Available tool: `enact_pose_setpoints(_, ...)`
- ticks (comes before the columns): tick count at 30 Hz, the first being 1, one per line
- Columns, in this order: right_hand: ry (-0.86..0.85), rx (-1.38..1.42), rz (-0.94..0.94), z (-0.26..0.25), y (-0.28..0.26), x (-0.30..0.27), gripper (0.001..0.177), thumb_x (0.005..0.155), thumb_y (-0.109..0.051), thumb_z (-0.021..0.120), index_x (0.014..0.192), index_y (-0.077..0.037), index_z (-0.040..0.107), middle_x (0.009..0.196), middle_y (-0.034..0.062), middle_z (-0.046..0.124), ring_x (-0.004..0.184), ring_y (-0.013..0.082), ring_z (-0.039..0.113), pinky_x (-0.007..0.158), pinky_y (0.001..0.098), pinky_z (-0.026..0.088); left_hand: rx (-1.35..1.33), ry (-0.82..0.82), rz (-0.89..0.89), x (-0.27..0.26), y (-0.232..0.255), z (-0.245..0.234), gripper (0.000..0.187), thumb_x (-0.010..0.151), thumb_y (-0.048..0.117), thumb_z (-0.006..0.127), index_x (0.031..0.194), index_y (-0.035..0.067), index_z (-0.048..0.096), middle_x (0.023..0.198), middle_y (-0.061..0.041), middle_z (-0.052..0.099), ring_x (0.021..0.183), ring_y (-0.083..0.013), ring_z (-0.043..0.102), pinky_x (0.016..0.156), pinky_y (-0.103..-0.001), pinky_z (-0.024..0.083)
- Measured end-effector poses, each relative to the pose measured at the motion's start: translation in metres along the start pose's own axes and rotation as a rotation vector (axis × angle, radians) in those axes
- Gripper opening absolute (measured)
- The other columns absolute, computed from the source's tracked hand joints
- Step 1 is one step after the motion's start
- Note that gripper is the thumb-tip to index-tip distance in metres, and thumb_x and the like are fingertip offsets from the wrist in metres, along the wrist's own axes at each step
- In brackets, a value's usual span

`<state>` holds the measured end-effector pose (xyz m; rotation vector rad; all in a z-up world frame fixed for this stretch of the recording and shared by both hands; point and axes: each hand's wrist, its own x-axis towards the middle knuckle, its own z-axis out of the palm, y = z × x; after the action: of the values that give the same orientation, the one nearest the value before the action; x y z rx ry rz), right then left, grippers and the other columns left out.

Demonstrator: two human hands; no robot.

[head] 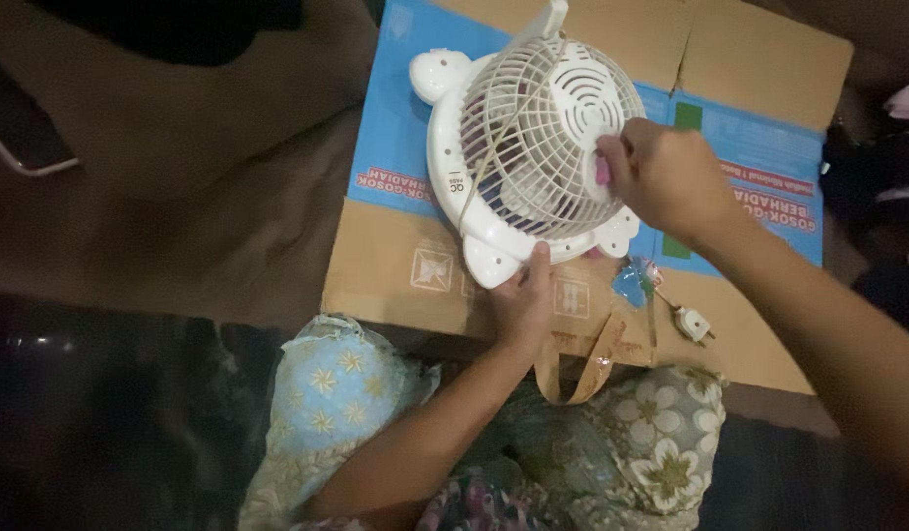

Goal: The person disassembles a small white and pink electric fan by removing screws and the central cap, then reassembles it by replacing the cap and tightening the screws.

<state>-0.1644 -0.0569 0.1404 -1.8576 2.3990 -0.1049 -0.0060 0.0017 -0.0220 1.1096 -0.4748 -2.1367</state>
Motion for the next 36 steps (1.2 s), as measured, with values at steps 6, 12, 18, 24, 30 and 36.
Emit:
enact_pose_setpoints(6,0.128,0.189,0.053,-0.011,-0.002,-0.018,0.034,0.107,-0.027,0.067,0.089,0.002,0.069,0.07,0.0206,0.065,0.06,0.0338,0.065,0.056,0.0436,0.051,-0.046,-0.006,0.182,0.002,-0.007,-0.002,0.02,0.097,0.02,0.066,0.109,0.004,0.068,0.095,0.003,0.073,0.08,-0.0056,0.066,0.069,-0.023,0.054)
enact_pose_setpoints(12,0.614,0.926,0.158,0.005,0.007,-0.107,0.047,0.118,-0.033,0.06,0.081,-0.005,0.051,0.064,0.0045,0.051,0.052,0.0142,0.048,0.047,0.0308,0.04,0.061,-0.037,0.007,0.003,-0.009,-0.002,0.043,0.113,0.026,0.067,0.107,-0.016,0.069,0.091,-0.014,0.066,0.079,-0.0197,0.059,0.067,-0.031,0.048)
enact_pose_setpoints(18,1.015,1.426,0.169,0.035,0.009,-0.114,0.059,0.118,-0.051,0.046,0.076,-0.014,0.028,0.061,-0.0013,0.025,0.048,0.014,0.028,0.046,0.0335,0.029,-0.144,-0.058,0.095,0.001,-0.008,0.002,0.042,0.099,0.024,0.064,0.129,-0.005,0.057,0.113,-0.014,0.068,0.097,-0.0194,0.069,0.085,-0.031,0.06)
enact_pose_setpoints(24,1.008,1.643,0.328,0.067,-0.006,-0.082,0.049,0.114,-0.048,0.049,0.083,-0.013,0.033,0.066,0.0007,0.027,0.051,0.0154,0.029,0.046,0.0329,0.029,-0.171,0.009,-0.005,0.005,-0.008,0.005,0.043,0.1,0.023,0.064,0.129,-0.008,0.058,0.116,-0.013,0.067,0.098,-0.0201,0.068,0.086,-0.032,0.059)
enact_pose_setpoints(30,0.945,1.619,0.249,0.077,-0.004,-0.086,0.057,0.116,-0.05,0.051,0.078,-0.012,0.031,0.062,0.0018,0.028,0.051,0.0138,0.028,0.045,0.0307,0.028,-0.054,-0.007,0.066,0.002,-0.005,0.002,0.041,0.101,0.024,0.063,0.13,-0.005,0.057,0.117,-0.013,0.068,0.098,-0.0187,0.069,0.083,-0.032,0.059)
enact_pose_setpoints(36,0.846,1.46,0.206,0.074,-0.012,-0.078,0.051,0.117,-0.049,0.045,0.087,-0.009,0.041,0.066,0.0048,0.038,0.055,0.0182,0.038,0.05,0.0326,0.036,-0.107,-0.022,0.066,0.004,-0.008,0.003,0.038,0.101,0.022,0.063,0.129,-0.004,0.056,0.117,-0.012,0.068,0.097,-0.0182,0.068,0.083,-0.031,0.059)
